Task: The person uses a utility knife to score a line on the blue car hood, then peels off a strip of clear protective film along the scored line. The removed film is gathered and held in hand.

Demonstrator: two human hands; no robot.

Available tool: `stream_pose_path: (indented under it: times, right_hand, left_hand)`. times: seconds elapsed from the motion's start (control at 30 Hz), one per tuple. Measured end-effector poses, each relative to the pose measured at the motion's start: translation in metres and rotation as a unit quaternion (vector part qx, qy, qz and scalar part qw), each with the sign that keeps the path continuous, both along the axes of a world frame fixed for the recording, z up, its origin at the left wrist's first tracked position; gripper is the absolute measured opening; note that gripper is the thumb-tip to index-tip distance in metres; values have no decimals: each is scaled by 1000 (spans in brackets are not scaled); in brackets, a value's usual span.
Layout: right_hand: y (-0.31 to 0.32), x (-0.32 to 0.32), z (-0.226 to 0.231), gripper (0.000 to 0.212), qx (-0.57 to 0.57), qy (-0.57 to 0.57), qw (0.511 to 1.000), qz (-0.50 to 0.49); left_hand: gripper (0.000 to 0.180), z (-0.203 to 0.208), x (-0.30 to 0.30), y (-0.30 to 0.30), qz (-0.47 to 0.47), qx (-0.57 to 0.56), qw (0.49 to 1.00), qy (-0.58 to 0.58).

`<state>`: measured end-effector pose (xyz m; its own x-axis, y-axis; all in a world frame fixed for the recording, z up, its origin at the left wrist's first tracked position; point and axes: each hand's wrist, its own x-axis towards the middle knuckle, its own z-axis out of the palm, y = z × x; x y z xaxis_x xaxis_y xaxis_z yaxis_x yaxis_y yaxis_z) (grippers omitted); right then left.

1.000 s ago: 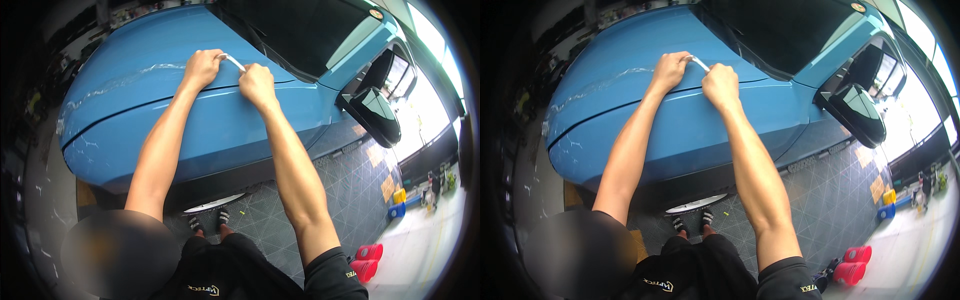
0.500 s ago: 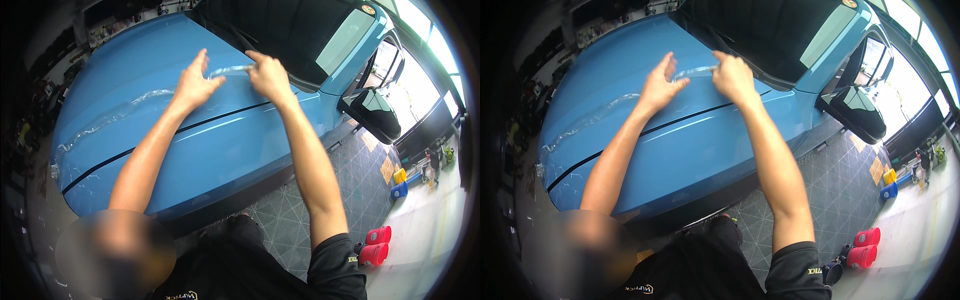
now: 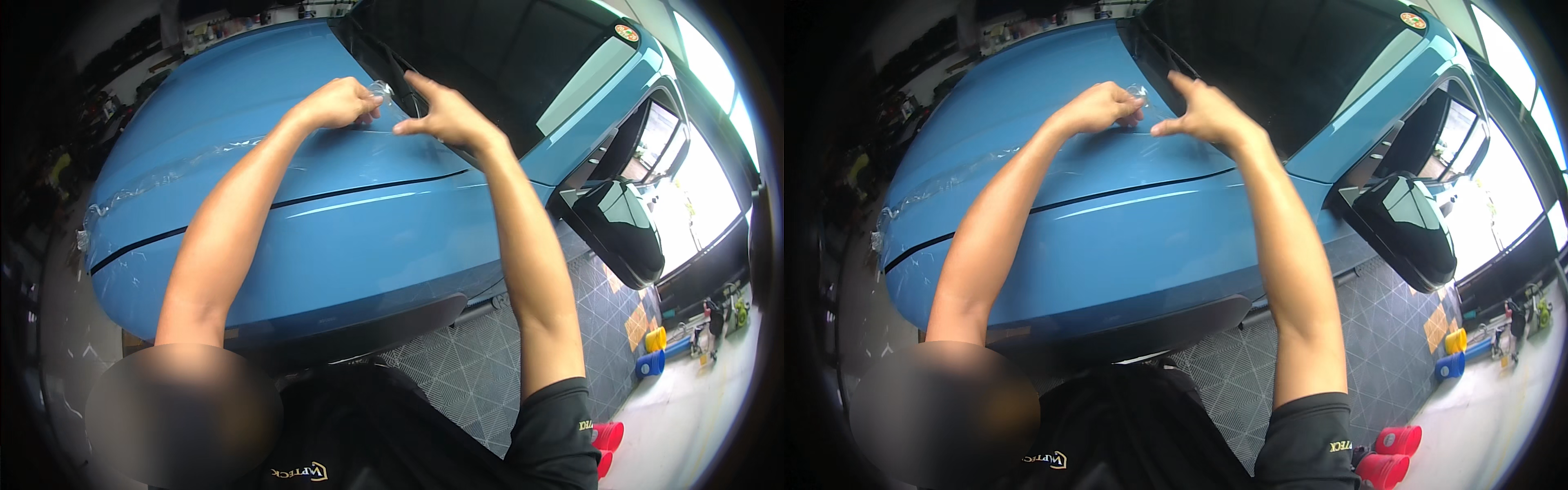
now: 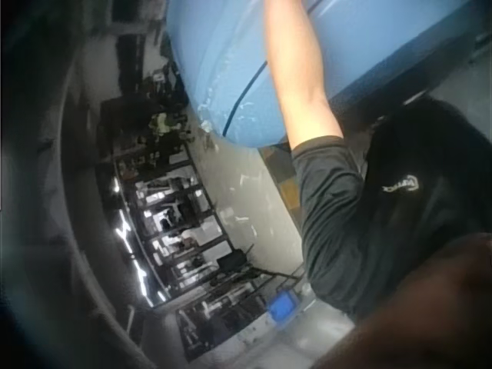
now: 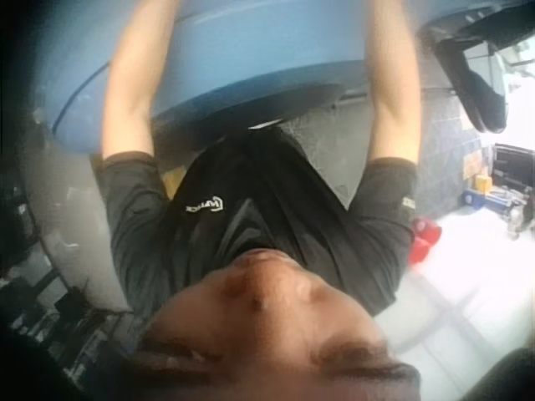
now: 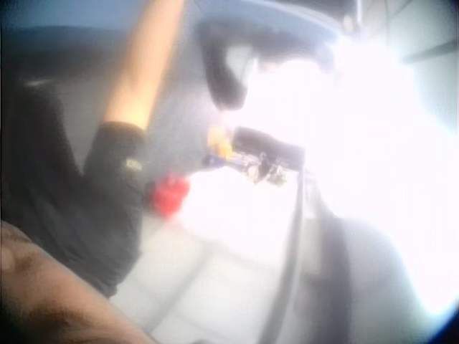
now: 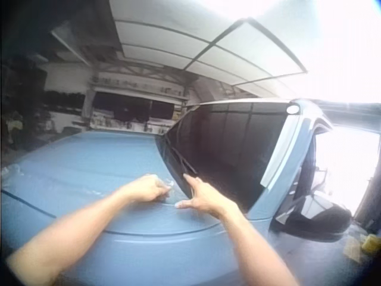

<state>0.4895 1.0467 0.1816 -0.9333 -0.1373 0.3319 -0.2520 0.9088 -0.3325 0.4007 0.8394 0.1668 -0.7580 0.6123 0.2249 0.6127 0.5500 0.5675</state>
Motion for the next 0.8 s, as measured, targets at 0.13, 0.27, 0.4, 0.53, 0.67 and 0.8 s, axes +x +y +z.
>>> stream_pose_path:
  times: [0.13, 0.27, 0.4, 0.53, 0.67, 0.8]
  right_hand:
    - [-6, -26, -42, 43, -39, -74, 996, 42]
    - [-6, -22, -69, 32, -60, 14, 995, 75]
    - [-8, -13, -72, 33, -81, 36, 993, 78]
    - [-19, -3, -69, 32, -101, 50, 993, 20]
    - [-31, 21, -66, 31, -142, 18, 989, -31]
    - [-62, 51, -63, 31, -170, 45, 977, -118]
  left_hand:
    - [38, -19, 18, -4, 31, 46, 998, 19]
    - [33, -45, 62, -4, 101, 75, 988, 87]
    - [33, -54, 79, -1, 122, 131, 979, 94]
    - [32, -56, 70, -1, 137, 144, 972, 124]
    - [32, -61, 62, -8, 119, 229, 963, 73]
    - [31, -61, 62, -12, 101, 255, 959, 74]
